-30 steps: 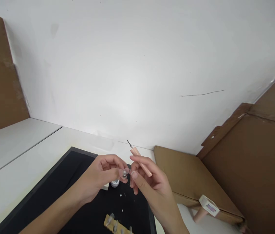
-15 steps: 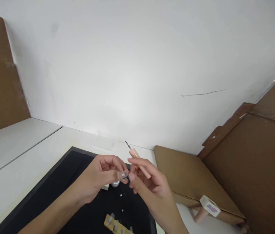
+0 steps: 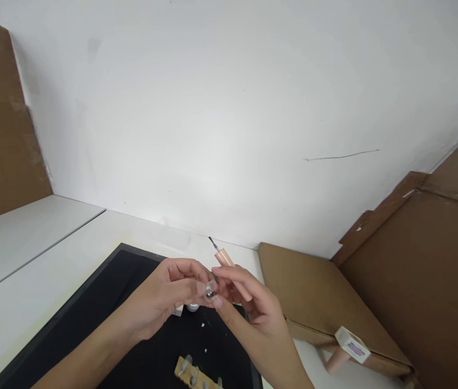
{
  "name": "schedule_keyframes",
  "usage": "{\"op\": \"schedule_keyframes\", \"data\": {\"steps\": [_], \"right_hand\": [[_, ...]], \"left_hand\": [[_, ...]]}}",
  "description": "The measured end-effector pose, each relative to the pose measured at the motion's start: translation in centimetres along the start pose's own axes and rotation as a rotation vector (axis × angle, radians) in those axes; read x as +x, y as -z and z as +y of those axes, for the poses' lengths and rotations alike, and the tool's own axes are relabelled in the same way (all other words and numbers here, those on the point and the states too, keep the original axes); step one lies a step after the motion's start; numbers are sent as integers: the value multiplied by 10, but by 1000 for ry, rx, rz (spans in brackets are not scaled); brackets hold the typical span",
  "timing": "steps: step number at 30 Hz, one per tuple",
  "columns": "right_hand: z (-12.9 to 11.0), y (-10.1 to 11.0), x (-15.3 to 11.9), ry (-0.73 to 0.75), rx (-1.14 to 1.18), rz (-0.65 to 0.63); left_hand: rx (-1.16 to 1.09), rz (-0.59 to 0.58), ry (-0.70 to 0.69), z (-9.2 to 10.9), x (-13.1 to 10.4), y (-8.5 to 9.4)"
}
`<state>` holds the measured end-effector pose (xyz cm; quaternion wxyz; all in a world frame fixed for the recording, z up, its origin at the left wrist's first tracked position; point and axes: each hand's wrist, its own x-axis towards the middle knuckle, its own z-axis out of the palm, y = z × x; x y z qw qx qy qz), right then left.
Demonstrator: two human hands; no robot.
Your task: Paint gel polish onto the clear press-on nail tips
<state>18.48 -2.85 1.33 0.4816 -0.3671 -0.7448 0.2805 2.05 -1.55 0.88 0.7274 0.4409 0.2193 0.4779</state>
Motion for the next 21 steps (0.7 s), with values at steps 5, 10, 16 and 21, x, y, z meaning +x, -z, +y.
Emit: {"op": "schedule_keyframes", "data": {"steps": [5,10,16,21], "right_hand": [[2,-3,1,10,-44,-3],[1,-5,1,24,-67,-1],[-2,-4,1,20,-79,0],[1,-4,1,12,-110,16]], "left_hand": [[-38,-10,12,-1,1,2],[19,33,23,-3,1,2],[-57,21,26,-4,-1,1],[-71,12,35,-3,0,2]]}}
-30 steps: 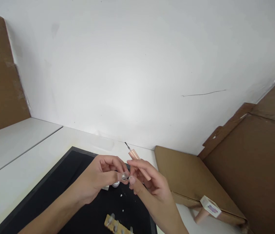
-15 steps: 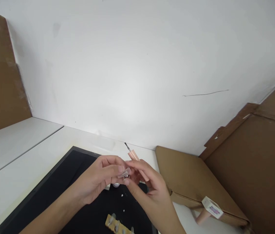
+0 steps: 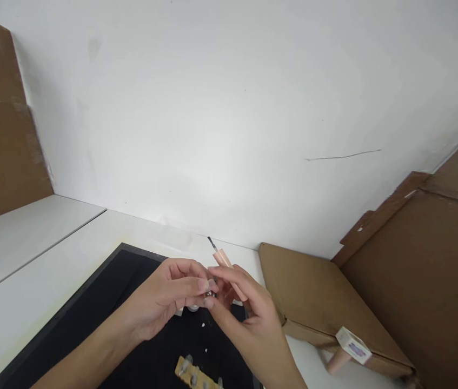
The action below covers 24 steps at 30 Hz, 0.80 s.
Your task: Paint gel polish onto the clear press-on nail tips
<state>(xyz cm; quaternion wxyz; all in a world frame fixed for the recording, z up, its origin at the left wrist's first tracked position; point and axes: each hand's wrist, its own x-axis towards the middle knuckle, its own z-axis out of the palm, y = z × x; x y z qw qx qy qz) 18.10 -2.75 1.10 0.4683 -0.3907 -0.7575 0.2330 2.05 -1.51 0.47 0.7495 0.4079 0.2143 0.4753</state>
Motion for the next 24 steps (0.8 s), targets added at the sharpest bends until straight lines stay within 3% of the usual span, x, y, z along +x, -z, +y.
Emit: {"op": "schedule_keyframes", "data": {"steps": [10,17,21,24], "right_hand": [[2,1,-3,20,-17,31],[-6,2,-2,47,29,20],[-3,0,-2,30,35,-1],[2,1,-1,-11,37,-9]], "left_hand": [[-84,-195,-115,2,-4,0],[86,-116,-116,3,-8,-4],[107,-117,-144,2,-7,-3],[97,-47,-106,-1,-5,0]]}}
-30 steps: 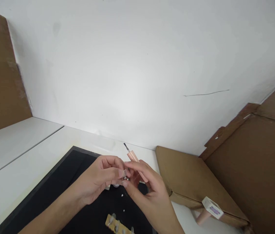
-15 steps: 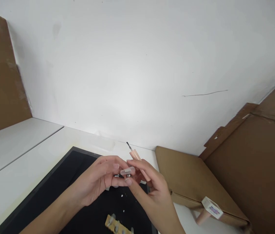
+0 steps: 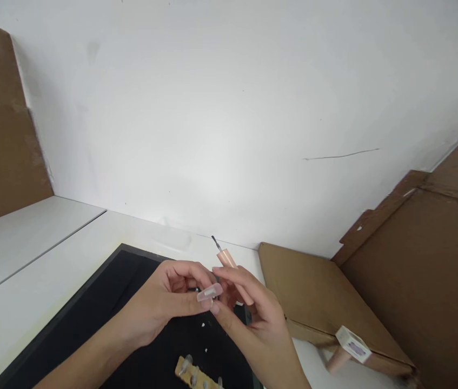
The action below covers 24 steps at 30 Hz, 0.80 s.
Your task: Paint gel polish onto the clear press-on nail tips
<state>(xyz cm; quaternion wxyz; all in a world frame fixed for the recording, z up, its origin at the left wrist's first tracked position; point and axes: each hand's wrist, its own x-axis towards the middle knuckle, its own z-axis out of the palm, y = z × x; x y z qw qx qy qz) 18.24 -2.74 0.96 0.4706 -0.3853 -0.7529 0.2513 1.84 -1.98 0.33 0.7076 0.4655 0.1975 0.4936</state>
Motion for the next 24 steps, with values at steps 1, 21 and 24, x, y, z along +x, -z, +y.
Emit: {"op": "schedule_keyframes", "data": {"steps": [1,21,24], "right_hand": [[1,1,0,-7,3,1],[-3,9,-2,-207,605,-30],[-1,10,-2,-166,586,27]], "left_hand": [[-3,29,19,-1,1,1],[215,297,-65,2,14,11],[218,309,-56,2,14,12]]}}
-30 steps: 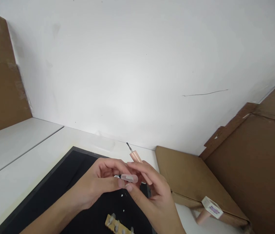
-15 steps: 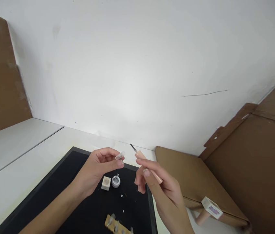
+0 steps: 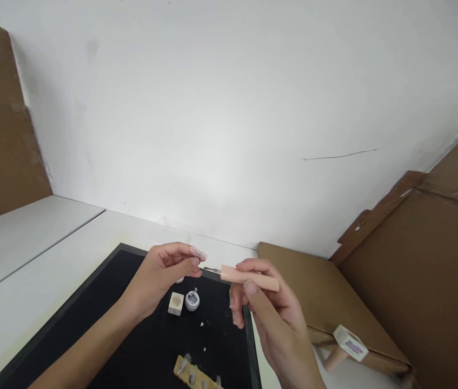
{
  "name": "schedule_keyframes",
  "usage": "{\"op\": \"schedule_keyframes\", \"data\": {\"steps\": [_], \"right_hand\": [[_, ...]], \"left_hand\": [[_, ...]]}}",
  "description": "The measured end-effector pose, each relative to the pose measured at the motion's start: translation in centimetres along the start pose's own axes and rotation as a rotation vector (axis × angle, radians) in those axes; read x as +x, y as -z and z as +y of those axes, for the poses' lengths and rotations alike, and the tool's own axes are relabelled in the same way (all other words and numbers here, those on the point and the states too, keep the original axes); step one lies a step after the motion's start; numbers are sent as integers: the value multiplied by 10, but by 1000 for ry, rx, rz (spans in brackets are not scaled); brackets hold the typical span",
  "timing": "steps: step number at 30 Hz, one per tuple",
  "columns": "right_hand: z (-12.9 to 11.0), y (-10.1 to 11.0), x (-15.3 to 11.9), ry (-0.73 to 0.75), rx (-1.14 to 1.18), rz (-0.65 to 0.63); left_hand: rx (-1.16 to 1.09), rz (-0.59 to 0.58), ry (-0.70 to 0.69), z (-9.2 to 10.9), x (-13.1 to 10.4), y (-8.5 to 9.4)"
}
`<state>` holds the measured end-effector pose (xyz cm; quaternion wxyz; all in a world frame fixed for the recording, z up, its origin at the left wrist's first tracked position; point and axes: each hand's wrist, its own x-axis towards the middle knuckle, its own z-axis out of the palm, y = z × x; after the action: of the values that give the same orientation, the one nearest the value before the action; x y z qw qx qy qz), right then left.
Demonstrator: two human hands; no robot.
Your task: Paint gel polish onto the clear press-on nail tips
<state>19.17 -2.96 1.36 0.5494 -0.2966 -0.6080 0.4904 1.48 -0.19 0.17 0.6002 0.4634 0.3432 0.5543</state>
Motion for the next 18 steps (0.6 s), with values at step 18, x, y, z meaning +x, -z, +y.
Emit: {"op": "schedule_keyframes", "data": {"steps": [18], "right_hand": [[-13,-5,-7,295,-413,110]], "left_hand": [[74,-185,-13,8,-10,-1]]}}
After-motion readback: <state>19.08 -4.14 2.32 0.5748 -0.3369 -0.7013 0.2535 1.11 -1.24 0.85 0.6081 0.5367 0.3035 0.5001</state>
